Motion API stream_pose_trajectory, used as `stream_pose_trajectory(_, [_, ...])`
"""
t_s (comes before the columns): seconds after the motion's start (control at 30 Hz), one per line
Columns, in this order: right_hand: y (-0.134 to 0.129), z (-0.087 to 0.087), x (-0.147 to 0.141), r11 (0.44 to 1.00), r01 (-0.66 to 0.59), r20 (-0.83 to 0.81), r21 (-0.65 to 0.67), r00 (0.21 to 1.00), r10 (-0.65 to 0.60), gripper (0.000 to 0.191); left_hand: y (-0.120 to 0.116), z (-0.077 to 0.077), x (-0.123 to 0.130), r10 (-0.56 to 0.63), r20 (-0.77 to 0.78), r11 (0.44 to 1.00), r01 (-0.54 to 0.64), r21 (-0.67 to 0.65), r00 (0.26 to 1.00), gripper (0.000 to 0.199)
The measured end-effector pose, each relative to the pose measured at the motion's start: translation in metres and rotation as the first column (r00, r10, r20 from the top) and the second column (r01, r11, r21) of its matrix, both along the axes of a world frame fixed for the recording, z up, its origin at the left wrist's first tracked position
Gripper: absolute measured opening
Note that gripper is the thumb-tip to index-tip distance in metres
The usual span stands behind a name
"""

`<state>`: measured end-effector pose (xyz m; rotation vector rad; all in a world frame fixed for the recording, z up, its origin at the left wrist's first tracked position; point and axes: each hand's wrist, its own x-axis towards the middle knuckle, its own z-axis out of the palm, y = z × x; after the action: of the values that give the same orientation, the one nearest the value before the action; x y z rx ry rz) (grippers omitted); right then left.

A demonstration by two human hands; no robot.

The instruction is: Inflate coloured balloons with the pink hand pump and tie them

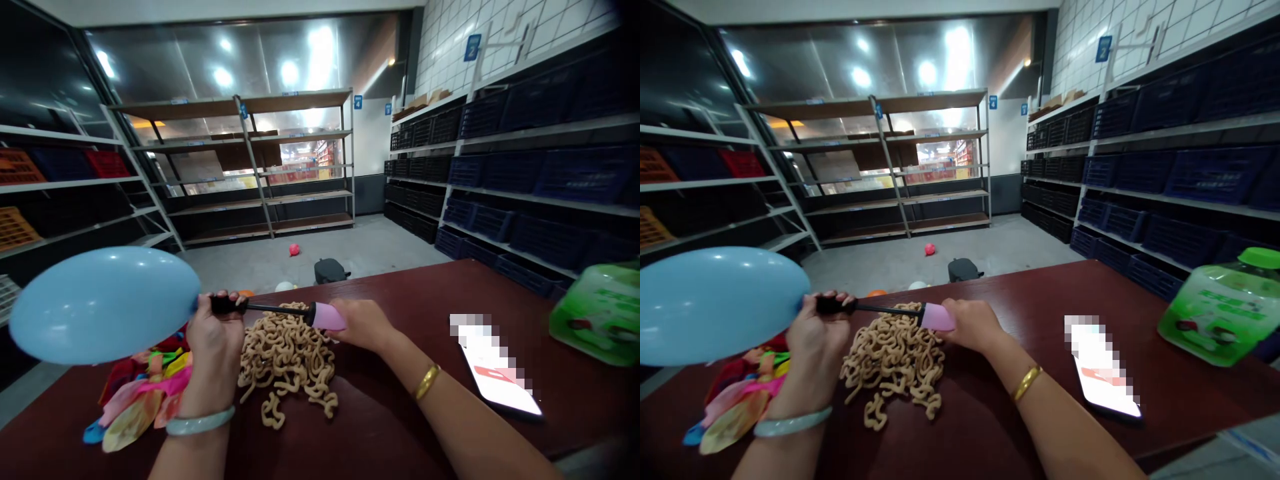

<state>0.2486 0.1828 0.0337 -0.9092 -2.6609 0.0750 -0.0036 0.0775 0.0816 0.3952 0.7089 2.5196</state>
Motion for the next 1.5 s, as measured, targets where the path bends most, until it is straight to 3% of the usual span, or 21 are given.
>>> stream_pose_trajectory(0.1, [0.001, 0.000, 0.002, 1.000, 0.025, -0.017, 0.004, 1.000, -0.025, 0.048, 0.004, -0.003, 0.015, 0.032, -0.069, 0.996, -0.026, 0.082, 0.997, 0.012])
stream_pose_trajectory(0.2, [-0.002, -0.002, 0.000, 0.999, 0.031, -0.047, 0.029, 0.998, -0.030, 0.049, 0.009, -0.007, 0.037, -0.009, -0.097, 0.993, 0.020, 0.113, 0.995, 0.014])
stream_pose_trajectory(0.43, [-0.021, 0.000, -0.010, 0.998, 0.003, -0.108, 0.058, 0.994, 0.004, 0.047, 0.015, -0.027, 0.095, -0.193, -0.097, 0.978, 0.199, 0.062, 0.976, 0.018])
stream_pose_trajectory(0.57, [-0.026, 0.000, -0.011, 0.998, 0.019, -0.107, 0.058, 0.994, -0.013, 0.044, 0.015, -0.030, 0.108, -0.216, -0.085, 0.974, 0.221, 0.057, 0.973, 0.016])
stream_pose_trajectory(0.83, [-0.022, -0.005, -0.012, 0.999, -0.009, -0.060, 0.048, 0.998, 0.011, 0.049, 0.015, -0.025, 0.095, -0.185, -0.028, 0.982, 0.186, 0.044, 0.982, 0.018])
stream_pose_trajectory(1.17, [0.002, -0.007, 0.000, 0.999, 0.001, 0.017, 0.034, 1.000, -0.001, 0.046, 0.003, -0.013, 0.014, -0.045, 0.057, 0.994, 0.039, 0.100, 0.997, 0.016])
stream_pose_trajectory(1.37, [0.003, -0.011, 0.001, 0.998, 0.019, 0.008, 0.057, 1.000, -0.019, 0.047, 0.004, -0.013, 0.016, 0.031, 0.016, 0.987, -0.033, 0.160, 0.999, 0.019])
stream_pose_trajectory(1.5, [-0.001, -0.011, -0.002, 0.997, 0.022, -0.006, 0.068, 1.000, -0.021, 0.048, 0.009, -0.015, 0.031, -0.008, -0.007, 0.985, 0.009, 0.172, 1.000, 0.021])
